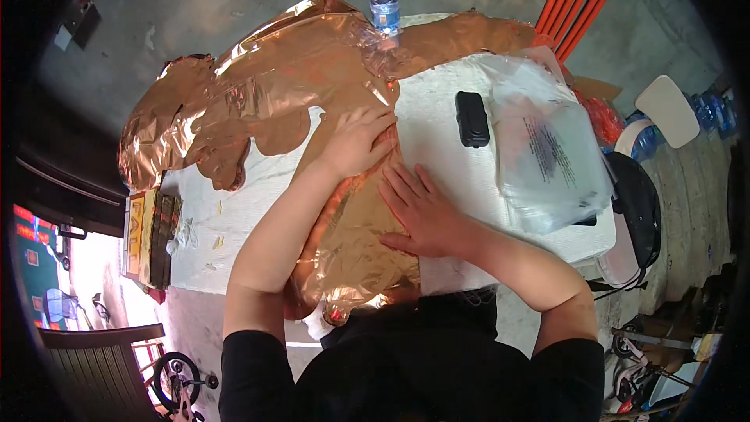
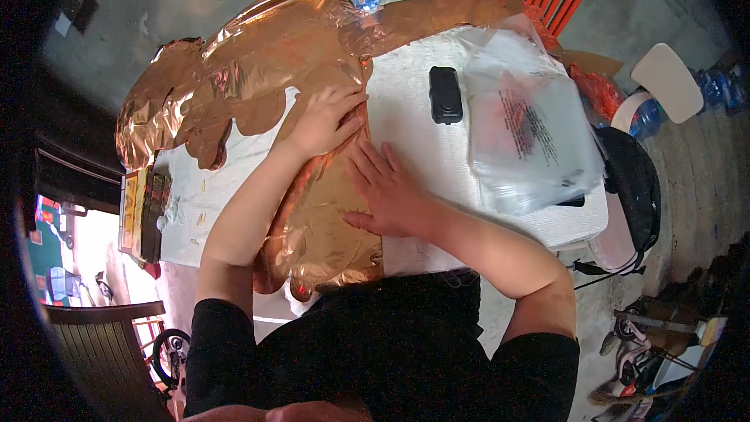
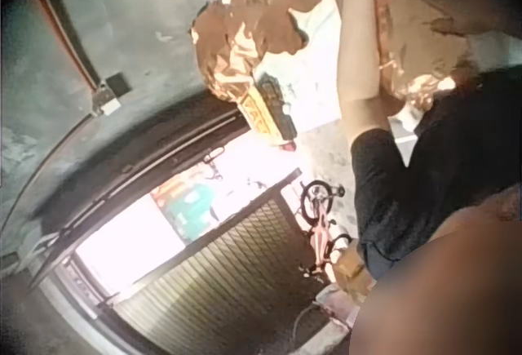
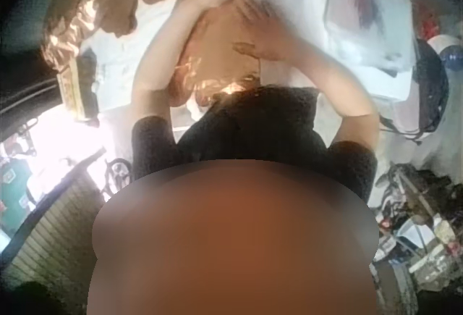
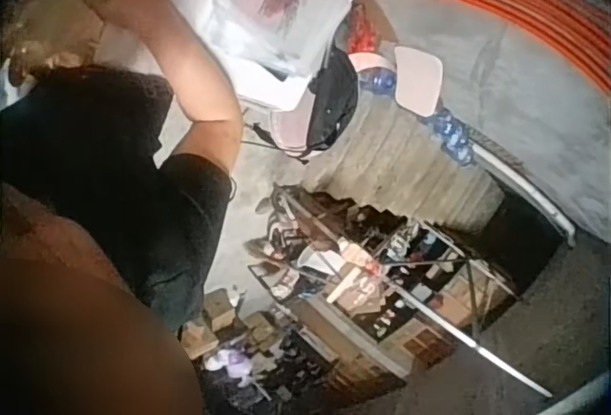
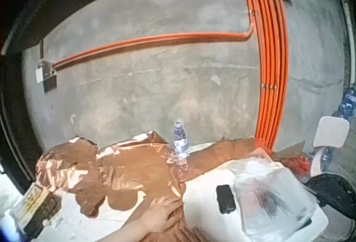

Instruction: The person folds a large gold foil balloon on a table by hand.

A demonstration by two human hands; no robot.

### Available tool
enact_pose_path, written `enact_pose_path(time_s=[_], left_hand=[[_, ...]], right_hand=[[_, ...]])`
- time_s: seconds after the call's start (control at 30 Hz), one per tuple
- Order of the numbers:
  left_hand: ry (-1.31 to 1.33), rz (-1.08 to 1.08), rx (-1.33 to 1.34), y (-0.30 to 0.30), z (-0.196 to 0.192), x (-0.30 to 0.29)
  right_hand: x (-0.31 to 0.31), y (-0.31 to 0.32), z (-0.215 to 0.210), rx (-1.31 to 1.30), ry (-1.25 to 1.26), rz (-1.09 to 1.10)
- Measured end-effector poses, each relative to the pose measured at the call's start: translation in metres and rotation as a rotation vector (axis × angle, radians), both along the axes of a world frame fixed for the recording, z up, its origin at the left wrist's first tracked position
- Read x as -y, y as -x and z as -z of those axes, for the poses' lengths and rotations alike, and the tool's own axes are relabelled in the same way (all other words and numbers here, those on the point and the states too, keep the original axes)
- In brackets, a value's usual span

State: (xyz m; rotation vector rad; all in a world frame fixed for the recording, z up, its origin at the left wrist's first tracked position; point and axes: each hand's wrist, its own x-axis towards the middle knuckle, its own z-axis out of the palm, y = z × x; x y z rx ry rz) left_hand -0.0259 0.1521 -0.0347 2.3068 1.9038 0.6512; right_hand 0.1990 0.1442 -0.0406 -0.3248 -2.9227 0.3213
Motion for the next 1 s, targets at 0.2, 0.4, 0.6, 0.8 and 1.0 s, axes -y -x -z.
enact_pose_path(time_s=[0.2, 0.4, 0.6, 0.8, 1.0], left_hand=[[-0.014, -0.082, -0.102, 0.007, 0.007, -0.028], [-0.051, -0.145, -0.220, 0.017, 0.012, -0.045], [-0.122, -0.296, -0.342, 0.024, -0.007, -0.021], [0.201, -0.464, -0.051, 0.017, -0.042, 0.135], [0.416, -0.740, 0.029, 0.001, -0.068, 0.228]], right_hand=[[0.000, -0.001, -0.004, 0.068, 0.012, 0.002], [0.001, 0.001, -0.006, 0.044, 0.029, -0.006], [-0.002, -0.001, -0.004, 0.106, 0.064, -0.002], [-0.003, -0.001, -0.010, 0.067, 0.023, -0.015], [-0.005, 0.000, -0.005, 0.103, -0.003, -0.010]])
